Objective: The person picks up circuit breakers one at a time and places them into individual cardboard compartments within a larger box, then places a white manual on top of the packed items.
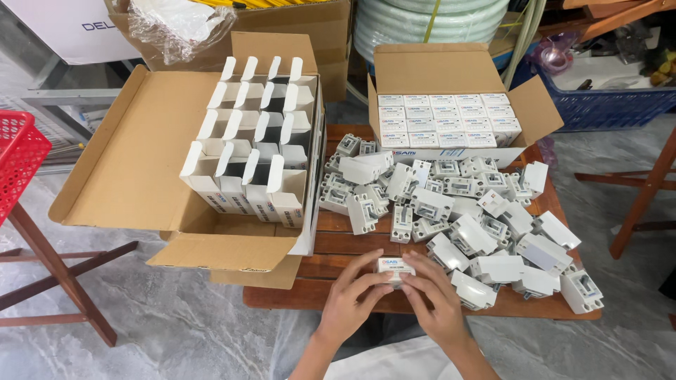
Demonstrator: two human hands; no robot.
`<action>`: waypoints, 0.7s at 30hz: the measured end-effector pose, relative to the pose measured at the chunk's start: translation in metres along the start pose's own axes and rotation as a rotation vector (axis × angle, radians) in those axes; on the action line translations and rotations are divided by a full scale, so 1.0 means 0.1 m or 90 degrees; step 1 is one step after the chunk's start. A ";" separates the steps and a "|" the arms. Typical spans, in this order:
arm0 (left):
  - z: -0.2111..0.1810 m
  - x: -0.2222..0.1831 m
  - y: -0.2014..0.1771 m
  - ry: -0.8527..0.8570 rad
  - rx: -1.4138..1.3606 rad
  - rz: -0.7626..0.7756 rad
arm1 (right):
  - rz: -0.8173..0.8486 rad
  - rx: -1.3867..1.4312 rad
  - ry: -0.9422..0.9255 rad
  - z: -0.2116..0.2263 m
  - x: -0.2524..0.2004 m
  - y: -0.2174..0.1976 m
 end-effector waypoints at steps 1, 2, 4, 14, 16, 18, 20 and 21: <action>0.03 -0.04 0.01 0.001 -0.001 0.002 | -0.001 -0.001 0.001 0.02 -0.04 0.02; 0.14 -0.08 0.03 -0.050 -0.025 0.003 | -0.012 -0.033 0.038 -0.02 -0.07 0.02; 0.26 -0.13 0.05 -0.098 -0.052 0.010 | -0.026 -0.069 0.076 -0.03 -0.15 0.06; 0.79 -0.34 0.08 -0.354 0.037 0.045 | 0.058 -0.225 0.399 -0.39 -0.70 0.56; 0.66 -0.28 0.10 -0.322 0.042 0.056 | 0.038 -0.233 0.410 -0.39 -0.60 0.38; 0.45 -0.15 0.13 -0.273 0.011 0.087 | 0.070 -0.030 0.568 -0.47 -0.47 0.16; 0.48 -0.15 0.09 -0.323 0.002 0.071 | -0.011 0.027 0.568 -0.55 0.13 -0.36; 0.52 -0.20 0.08 -0.379 -0.007 0.054 | -0.087 0.084 0.568 -0.58 0.40 -0.65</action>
Point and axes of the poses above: each hand's wrist, its own x-axis towards the middle knuckle, its own y-axis out of the palm, z = x × y, the point moved 8 cm from there along x, towards the middle knuckle, and after that the axes turned 14 degrees about -x, right-handed, at the moved point
